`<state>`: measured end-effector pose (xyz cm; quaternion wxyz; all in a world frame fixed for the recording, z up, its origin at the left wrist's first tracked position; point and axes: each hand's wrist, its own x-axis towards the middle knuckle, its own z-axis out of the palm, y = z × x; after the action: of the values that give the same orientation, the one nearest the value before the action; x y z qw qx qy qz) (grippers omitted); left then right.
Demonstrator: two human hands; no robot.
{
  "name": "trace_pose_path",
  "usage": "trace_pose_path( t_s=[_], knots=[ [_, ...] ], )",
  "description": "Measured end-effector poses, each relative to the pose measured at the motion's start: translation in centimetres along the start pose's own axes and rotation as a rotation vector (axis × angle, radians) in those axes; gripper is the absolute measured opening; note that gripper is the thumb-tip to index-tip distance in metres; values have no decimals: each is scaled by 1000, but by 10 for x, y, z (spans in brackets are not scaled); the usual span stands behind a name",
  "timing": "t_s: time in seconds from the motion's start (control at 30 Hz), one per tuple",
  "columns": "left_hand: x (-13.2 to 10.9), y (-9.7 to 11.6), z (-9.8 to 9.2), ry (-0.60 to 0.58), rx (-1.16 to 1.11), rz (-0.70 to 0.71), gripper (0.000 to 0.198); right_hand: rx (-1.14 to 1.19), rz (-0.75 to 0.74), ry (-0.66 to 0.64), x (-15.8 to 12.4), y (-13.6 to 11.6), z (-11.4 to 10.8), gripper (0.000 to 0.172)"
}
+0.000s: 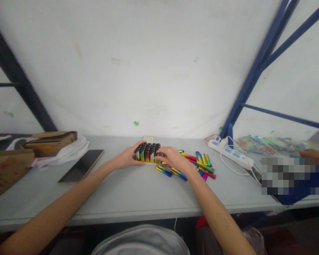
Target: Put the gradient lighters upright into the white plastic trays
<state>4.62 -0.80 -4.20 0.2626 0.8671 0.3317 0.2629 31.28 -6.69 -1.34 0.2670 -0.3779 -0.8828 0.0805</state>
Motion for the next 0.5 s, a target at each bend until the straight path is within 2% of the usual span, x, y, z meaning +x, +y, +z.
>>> trace_pose_path(
  t_s=[0.1, 0.23, 0.37, 0.5],
  knots=[
    [0, 1, 0, -2, 13, 2, 98, 1, 12, -16, 1, 1, 6, 29],
    [-1, 5, -2, -3, 51, -37, 99, -56, 37, 59, 2, 2, 14, 25],
    [0, 5, -3, -4, 62, -48, 97, -25, 107, 75, 1, 2, 12, 42],
    [0, 4, -4, 16, 60, -52, 96, -13, 129, 66, 2, 4, 10, 40]
  ],
)
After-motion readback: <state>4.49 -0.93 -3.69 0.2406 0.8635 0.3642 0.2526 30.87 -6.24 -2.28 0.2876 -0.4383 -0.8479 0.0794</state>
